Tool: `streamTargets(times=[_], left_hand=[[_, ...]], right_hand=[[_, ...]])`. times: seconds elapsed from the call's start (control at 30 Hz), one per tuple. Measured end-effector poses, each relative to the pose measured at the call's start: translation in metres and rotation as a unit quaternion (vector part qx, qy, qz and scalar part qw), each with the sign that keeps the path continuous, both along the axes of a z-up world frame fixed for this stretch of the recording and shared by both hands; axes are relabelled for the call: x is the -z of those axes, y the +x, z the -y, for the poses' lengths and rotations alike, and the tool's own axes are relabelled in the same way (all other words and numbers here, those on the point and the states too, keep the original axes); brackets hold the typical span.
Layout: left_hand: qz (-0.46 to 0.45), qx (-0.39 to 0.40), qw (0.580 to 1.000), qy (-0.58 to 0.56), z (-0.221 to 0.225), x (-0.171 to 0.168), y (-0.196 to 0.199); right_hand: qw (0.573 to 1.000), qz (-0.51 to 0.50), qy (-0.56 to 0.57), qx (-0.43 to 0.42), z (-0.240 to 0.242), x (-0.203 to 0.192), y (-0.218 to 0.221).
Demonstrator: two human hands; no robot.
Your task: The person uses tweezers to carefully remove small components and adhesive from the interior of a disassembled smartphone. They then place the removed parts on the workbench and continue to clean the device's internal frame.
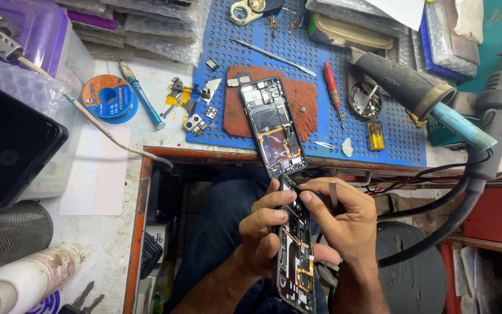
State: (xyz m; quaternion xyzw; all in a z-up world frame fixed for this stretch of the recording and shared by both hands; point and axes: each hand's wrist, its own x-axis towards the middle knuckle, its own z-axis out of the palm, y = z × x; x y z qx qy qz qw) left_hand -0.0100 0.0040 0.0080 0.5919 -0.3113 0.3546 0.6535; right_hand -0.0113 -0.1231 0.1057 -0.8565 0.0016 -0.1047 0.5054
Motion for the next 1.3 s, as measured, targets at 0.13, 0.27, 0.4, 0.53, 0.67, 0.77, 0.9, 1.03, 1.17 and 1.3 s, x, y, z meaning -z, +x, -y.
streamTargets(times=[0.13, 0.27, 0.4, 0.53, 0.67, 0.77, 0.9, 1.03, 1.17, 1.3], left_hand=[[0.000, 0.001, 1.000, 0.011, -0.001, 0.000, -0.001], [-0.001, 0.004, 1.000, 0.019, -0.002, 0.002, 0.000], [0.009, -0.015, 1.000, -0.017, 0.004, 0.002, -0.001], [-0.074, 0.018, 0.994, -0.082, 0.005, -0.002, -0.018], [-0.077, 0.040, 0.986, -0.141, 0.011, -0.002, -0.021], [-0.078, 0.054, 0.985, -0.142, 0.011, -0.002, -0.021], [-0.110, 0.107, 0.969, -0.194, 0.012, -0.004, -0.024], [-0.100, 0.084, 0.969, -0.208, 0.015, -0.004, -0.026], [-0.105, 0.096, 0.969, -0.202, 0.011, 0.001, -0.025], [-0.144, 0.135, 0.966, -0.164, 0.000, 0.009, -0.026]], right_hand=[[1.000, -0.002, -0.001, -0.003, 0.001, 0.002, 0.000], [1.000, 0.005, -0.001, -0.011, 0.001, 0.003, 0.000], [1.000, 0.010, -0.010, -0.006, 0.001, 0.003, -0.005], [0.998, 0.043, 0.029, -0.018, 0.001, 0.002, -0.008], [0.995, 0.094, 0.026, -0.022, 0.006, -0.002, -0.012], [0.992, 0.125, 0.013, -0.026, 0.009, -0.005, -0.014], [0.992, 0.127, -0.013, -0.017, 0.009, -0.010, -0.015], [0.986, 0.157, -0.010, -0.050, 0.013, -0.010, -0.016], [0.983, 0.169, -0.015, -0.065, 0.019, -0.003, -0.019], [0.986, 0.105, 0.115, -0.061, 0.030, 0.006, -0.021]])
